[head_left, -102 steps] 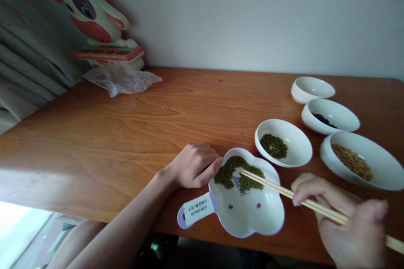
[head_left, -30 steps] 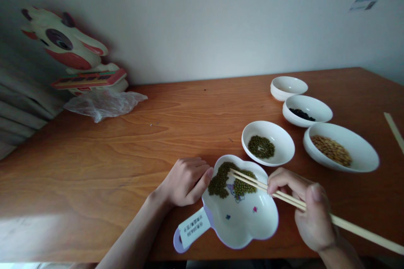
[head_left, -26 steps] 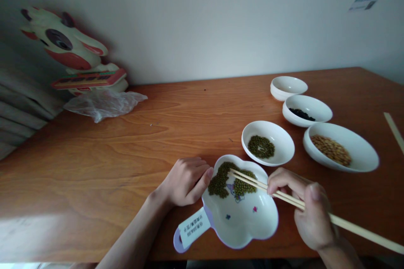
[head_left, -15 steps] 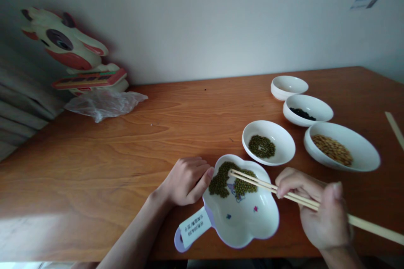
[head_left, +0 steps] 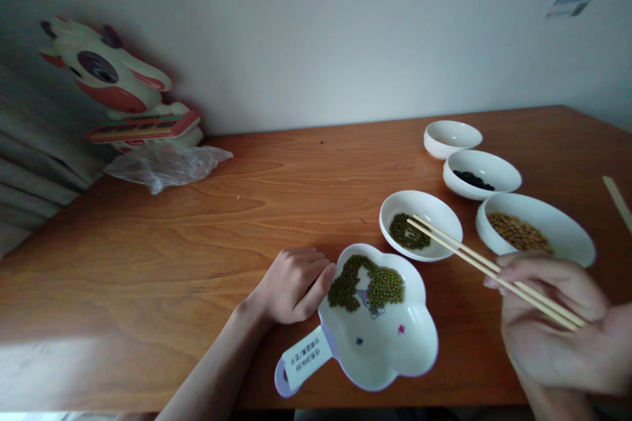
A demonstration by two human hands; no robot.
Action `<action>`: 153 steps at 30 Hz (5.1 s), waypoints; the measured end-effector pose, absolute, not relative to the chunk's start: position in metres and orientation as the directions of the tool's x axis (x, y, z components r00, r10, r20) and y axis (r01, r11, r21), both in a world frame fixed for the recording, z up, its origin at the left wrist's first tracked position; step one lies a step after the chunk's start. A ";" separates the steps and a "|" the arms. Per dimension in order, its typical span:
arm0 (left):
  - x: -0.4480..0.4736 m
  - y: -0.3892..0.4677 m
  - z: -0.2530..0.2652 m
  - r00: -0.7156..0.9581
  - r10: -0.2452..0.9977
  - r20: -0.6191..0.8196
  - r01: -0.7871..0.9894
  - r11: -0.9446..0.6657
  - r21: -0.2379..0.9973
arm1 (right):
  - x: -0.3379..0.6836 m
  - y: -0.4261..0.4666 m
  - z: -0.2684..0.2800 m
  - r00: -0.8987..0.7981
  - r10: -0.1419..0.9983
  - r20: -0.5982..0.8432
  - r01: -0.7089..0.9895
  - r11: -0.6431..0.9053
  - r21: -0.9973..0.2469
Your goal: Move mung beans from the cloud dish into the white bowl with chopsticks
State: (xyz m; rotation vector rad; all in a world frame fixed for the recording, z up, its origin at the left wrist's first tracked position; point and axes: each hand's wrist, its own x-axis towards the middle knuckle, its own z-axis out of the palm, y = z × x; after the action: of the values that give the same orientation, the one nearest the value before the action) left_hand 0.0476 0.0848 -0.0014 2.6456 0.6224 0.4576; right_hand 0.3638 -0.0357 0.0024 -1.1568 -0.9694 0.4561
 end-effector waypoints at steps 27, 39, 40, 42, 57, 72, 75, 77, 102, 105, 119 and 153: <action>0.048 0.085 -0.001 0.850 0.477 0.225 0.357 -0.834 0.421 | 0.321 -0.027 -0.001 0.094 0.967 0.238 0.218 0.213 -0.952; 0.048 0.084 0.000 0.848 0.475 0.235 0.354 -0.837 0.417 | 0.322 -0.031 -0.005 0.080 0.957 0.278 0.198 0.258 -0.946; 0.048 0.084 0.000 0.848 0.476 0.233 0.354 -0.836 0.419 | 0.321 -0.030 -0.004 0.090 0.955 0.283 0.196 0.262 -0.945; 0.048 0.084 0.000 0.848 0.477 0.231 0.353 -0.834 0.424 | 0.319 -0.029 -0.003 0.121 0.948 0.294 0.191 0.269 -0.944; 0.048 0.084 -0.002 0.852 0.481 0.206 0.352 -0.818 0.455 | 0.379 -0.032 0.006 0.517 0.714 0.473 0.172 0.454 -0.874; 0.048 0.085 -0.002 0.845 0.486 0.221 0.369 -0.831 0.416 | 0.312 -0.030 0.009 0.163 0.929 0.331 0.245 0.287 -0.926; 0.048 0.085 -0.003 0.846 0.485 0.220 0.363 -0.828 0.427 | 0.313 -0.026 0.007 0.153 0.928 0.340 0.268 0.293 -0.918; 0.048 0.084 -0.004 0.846 0.485 0.221 0.361 -0.826 0.433 | 0.315 -0.027 0.006 0.136 0.931 0.339 0.296 0.288 -0.911; 0.047 0.084 -0.004 0.839 0.496 0.224 0.375 -0.825 0.423 | 0.317 -0.029 0.002 0.123 0.934 0.336 0.306 0.286 -0.908; 0.047 0.084 -0.004 0.841 0.496 0.219 0.379 -0.826 0.417 | 0.321 -0.029 -0.003 0.100 0.930 0.353 0.292 0.312 -0.904; 0.047 0.084 -0.004 0.838 0.496 0.226 0.381 -0.829 0.409 | 0.318 -0.029 0.010 0.198 0.922 0.333 0.221 0.290 -0.931; 0.046 0.084 -0.003 0.842 0.496 0.215 0.381 -0.827 0.413 | 0.325 -0.038 -0.004 0.082 0.922 0.377 0.338 0.330 -0.881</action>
State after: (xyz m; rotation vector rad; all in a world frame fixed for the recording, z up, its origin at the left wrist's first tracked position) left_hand 0.0465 0.0842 -0.0031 2.6630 0.6571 0.4480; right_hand 0.3251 -0.0380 -0.0037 -1.2145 -1.4770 0.6565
